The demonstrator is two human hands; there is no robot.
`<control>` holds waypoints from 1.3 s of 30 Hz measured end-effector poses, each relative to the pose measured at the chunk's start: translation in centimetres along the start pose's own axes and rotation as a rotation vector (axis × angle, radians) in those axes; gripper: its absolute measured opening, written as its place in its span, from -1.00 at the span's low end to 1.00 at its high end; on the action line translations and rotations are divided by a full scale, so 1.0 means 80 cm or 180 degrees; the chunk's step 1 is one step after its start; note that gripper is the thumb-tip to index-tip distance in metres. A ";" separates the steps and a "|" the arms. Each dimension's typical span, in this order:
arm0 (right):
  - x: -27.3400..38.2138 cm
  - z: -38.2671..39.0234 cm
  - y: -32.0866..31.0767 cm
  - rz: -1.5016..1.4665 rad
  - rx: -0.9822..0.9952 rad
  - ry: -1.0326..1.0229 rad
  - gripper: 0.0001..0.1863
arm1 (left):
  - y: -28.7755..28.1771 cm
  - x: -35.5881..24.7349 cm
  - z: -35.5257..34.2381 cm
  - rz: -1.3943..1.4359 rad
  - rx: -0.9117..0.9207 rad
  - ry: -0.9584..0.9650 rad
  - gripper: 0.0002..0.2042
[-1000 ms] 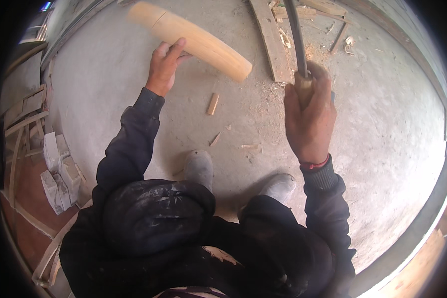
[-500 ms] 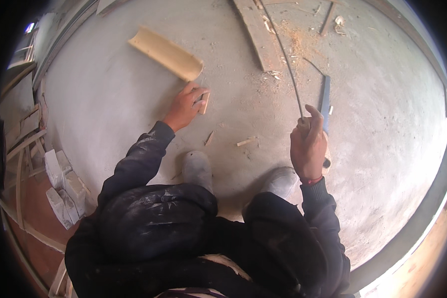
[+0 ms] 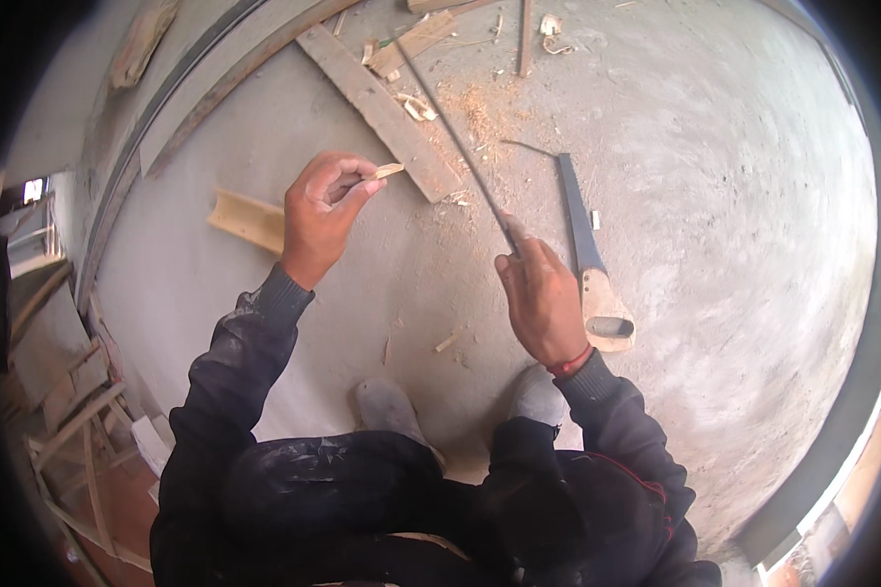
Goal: The person carves a cylindrical wooden piece using a curved knife and a saw, repeatedly cutting and shaping the wood while holding it with the left hand. Small wood shavings accumulate on the floor as the piece is progressively hollowed and trimmed.
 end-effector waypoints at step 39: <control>-0.028 -0.026 0.057 0.0426 0.0749 -0.0001 -0.20 | 0.047 0.039 -0.039 -0.1054 0.0055 0.0230 -0.87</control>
Point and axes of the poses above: each hand's wrist, its own z-axis away from the middle knuckle, its own y-axis out of the palm, x = y × z, the point moved 3 cm from there along -z, towards the middle knuckle
